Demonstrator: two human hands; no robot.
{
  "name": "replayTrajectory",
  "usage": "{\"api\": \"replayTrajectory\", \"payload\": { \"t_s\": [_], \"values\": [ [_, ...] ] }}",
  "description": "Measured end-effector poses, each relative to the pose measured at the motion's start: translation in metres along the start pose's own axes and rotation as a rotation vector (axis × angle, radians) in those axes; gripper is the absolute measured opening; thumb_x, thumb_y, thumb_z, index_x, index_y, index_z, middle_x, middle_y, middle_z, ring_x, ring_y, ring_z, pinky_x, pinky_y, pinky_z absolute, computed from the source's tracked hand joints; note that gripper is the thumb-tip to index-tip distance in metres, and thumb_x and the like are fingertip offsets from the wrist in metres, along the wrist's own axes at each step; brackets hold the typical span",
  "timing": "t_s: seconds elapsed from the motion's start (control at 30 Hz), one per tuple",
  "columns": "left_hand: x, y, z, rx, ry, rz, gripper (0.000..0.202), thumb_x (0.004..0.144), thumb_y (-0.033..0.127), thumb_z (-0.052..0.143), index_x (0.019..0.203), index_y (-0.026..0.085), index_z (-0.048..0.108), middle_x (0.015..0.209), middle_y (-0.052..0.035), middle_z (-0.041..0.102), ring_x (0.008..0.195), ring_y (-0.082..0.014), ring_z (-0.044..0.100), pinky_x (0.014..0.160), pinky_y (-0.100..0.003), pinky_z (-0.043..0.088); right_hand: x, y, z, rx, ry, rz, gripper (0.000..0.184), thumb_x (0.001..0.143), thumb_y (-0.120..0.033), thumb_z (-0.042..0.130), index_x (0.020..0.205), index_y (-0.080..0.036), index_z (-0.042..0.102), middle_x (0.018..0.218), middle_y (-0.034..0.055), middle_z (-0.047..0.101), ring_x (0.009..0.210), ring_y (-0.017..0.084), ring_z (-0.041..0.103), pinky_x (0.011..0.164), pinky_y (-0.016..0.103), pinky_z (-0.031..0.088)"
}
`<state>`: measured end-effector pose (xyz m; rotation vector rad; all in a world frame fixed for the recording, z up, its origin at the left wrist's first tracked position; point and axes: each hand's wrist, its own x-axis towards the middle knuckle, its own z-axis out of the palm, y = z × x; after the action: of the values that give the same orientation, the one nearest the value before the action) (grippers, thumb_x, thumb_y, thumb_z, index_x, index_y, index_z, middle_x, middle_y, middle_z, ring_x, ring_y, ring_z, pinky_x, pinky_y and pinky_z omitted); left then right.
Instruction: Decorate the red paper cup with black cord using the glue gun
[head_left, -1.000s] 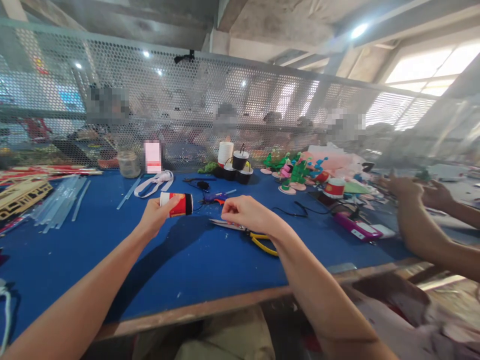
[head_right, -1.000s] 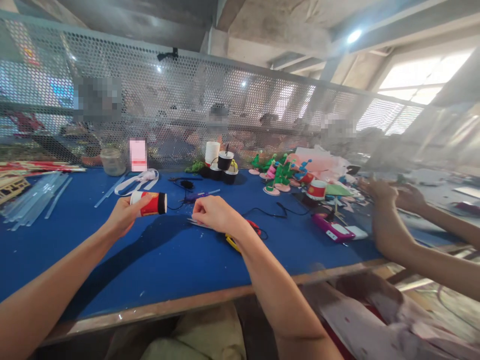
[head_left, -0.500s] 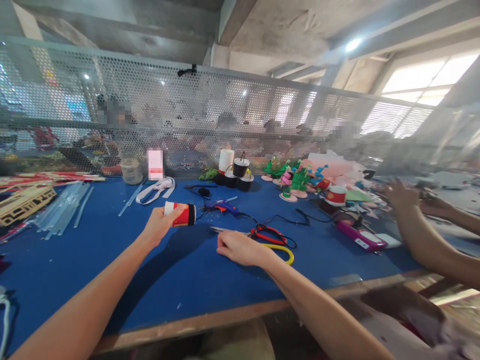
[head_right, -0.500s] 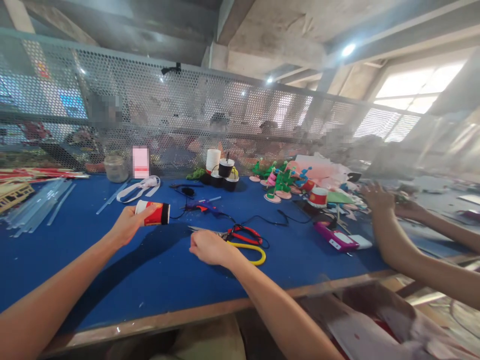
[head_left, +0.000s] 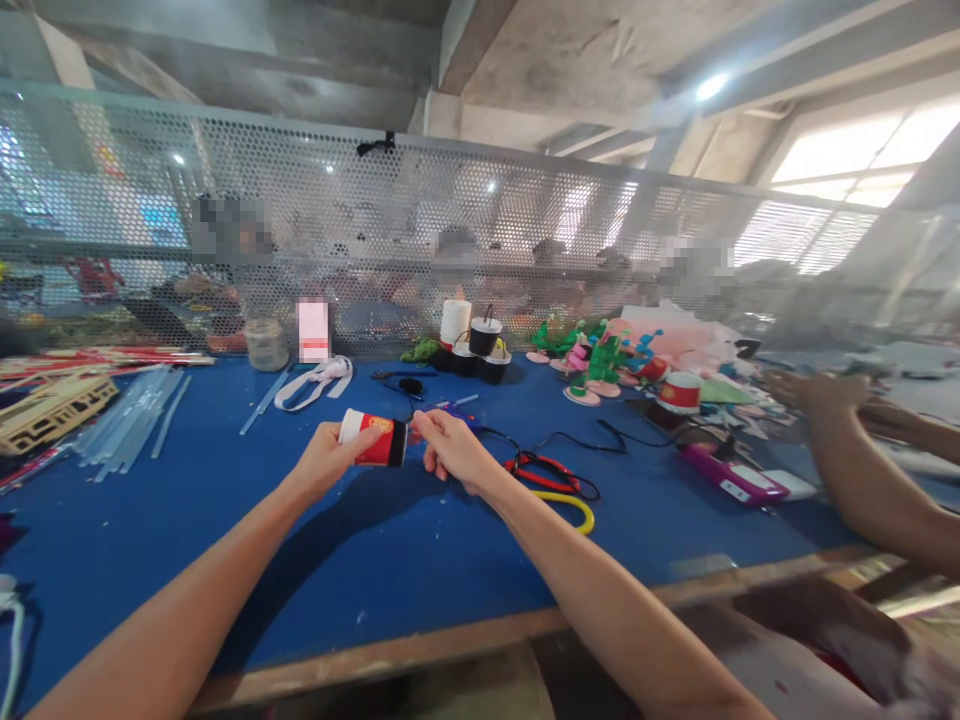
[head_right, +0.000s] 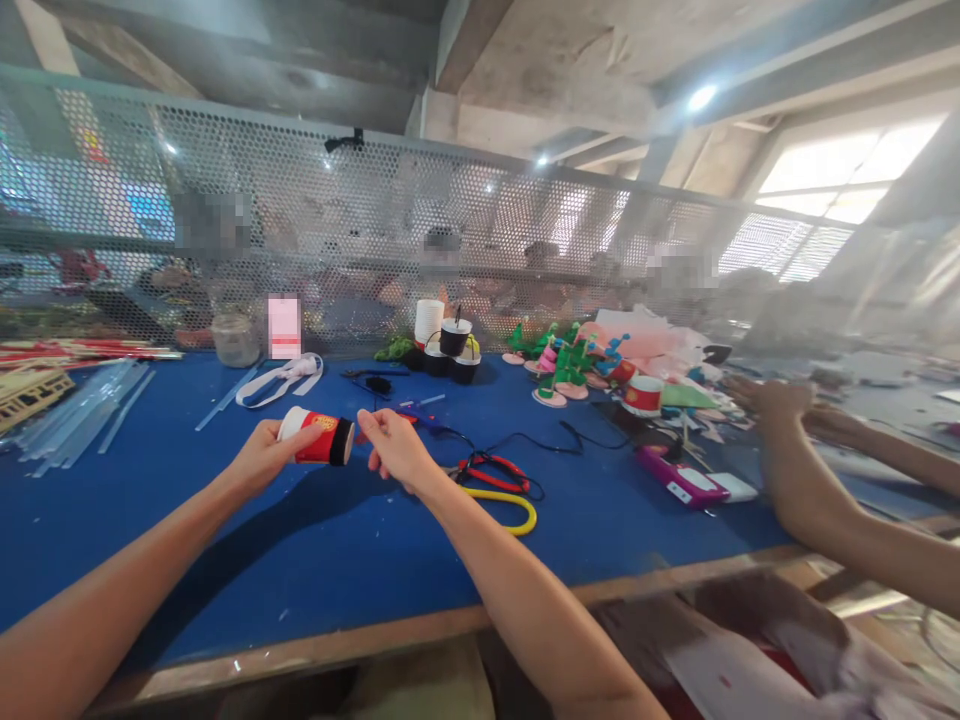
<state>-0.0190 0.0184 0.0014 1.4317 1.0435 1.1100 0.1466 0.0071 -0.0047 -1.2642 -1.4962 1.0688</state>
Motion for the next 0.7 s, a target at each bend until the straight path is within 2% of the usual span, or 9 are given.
{"api": "replayTrajectory", "payload": {
  "t_s": [0.1,0.17,0.27,0.37,0.5,0.7],
  "values": [
    [-0.001,-0.002,0.001,0.009,-0.063,-0.017,0.033,0.053,0.044,0.069,0.057,0.012,0.064,0.051,-0.0019,0.059,0.048,-0.0105,0.05,0.05,-0.022,0.043,-0.003,0.002,0.003,0.136,-0.059,0.04,0.023,0.079,-0.038,0.046,0.068,-0.018,0.042,0.046,-0.0083,0.043,0.031,0.003,0.031,0.03,0.015,0.022],
    [0.0,-0.003,0.001,0.008,-0.059,-0.026,0.034,0.052,0.044,0.069,0.057,0.011,0.064,0.051,-0.0019,0.059,0.048,-0.0106,0.05,0.05,-0.022,0.043,-0.004,0.003,0.003,0.21,-0.095,0.037,0.024,0.075,-0.038,0.051,0.065,-0.018,0.041,0.044,-0.01,0.039,0.031,0.002,0.027,0.03,0.015,0.019],
    [0.003,-0.003,0.0,-0.011,0.044,-0.03,0.034,0.048,0.043,0.071,0.054,0.011,0.063,0.047,-0.0007,0.057,0.044,-0.0093,0.047,0.046,-0.021,0.04,-0.004,0.005,0.0,0.262,-0.104,-0.003,0.024,0.074,-0.037,0.052,0.064,-0.019,0.042,0.04,-0.0123,0.032,0.03,0.002,0.022,0.031,0.015,0.016],
    [0.007,-0.004,-0.002,-0.09,0.13,-0.018,0.032,0.048,0.039,0.073,0.058,0.01,0.064,0.048,-0.0003,0.058,0.044,-0.0088,0.048,0.046,-0.021,0.038,-0.005,0.007,-0.002,0.176,-0.084,-0.047,0.021,0.077,-0.033,0.049,0.063,-0.018,0.044,0.039,-0.0122,0.029,0.031,0.003,0.022,0.033,0.017,0.017],
    [0.009,-0.005,-0.003,-0.169,0.162,-0.022,0.029,0.051,0.037,0.07,0.06,0.01,0.064,0.05,-0.0005,0.058,0.044,-0.008,0.048,0.045,-0.02,0.037,-0.009,0.01,0.001,-0.022,-0.074,-0.088,0.019,0.079,-0.026,0.045,0.062,-0.017,0.045,0.042,-0.0096,0.037,0.031,0.003,0.03,0.034,0.017,0.022],
    [0.005,-0.001,0.001,-0.181,0.156,-0.003,0.026,0.053,0.035,0.07,0.055,0.01,0.062,0.047,-0.0002,0.057,0.043,-0.0079,0.047,0.045,-0.021,0.037,-0.013,0.012,0.01,-0.059,-0.126,0.033,0.017,0.082,-0.023,0.042,0.066,-0.018,0.042,0.046,-0.0069,0.05,0.029,0.004,0.039,0.032,0.016,0.028]
  ]
}}
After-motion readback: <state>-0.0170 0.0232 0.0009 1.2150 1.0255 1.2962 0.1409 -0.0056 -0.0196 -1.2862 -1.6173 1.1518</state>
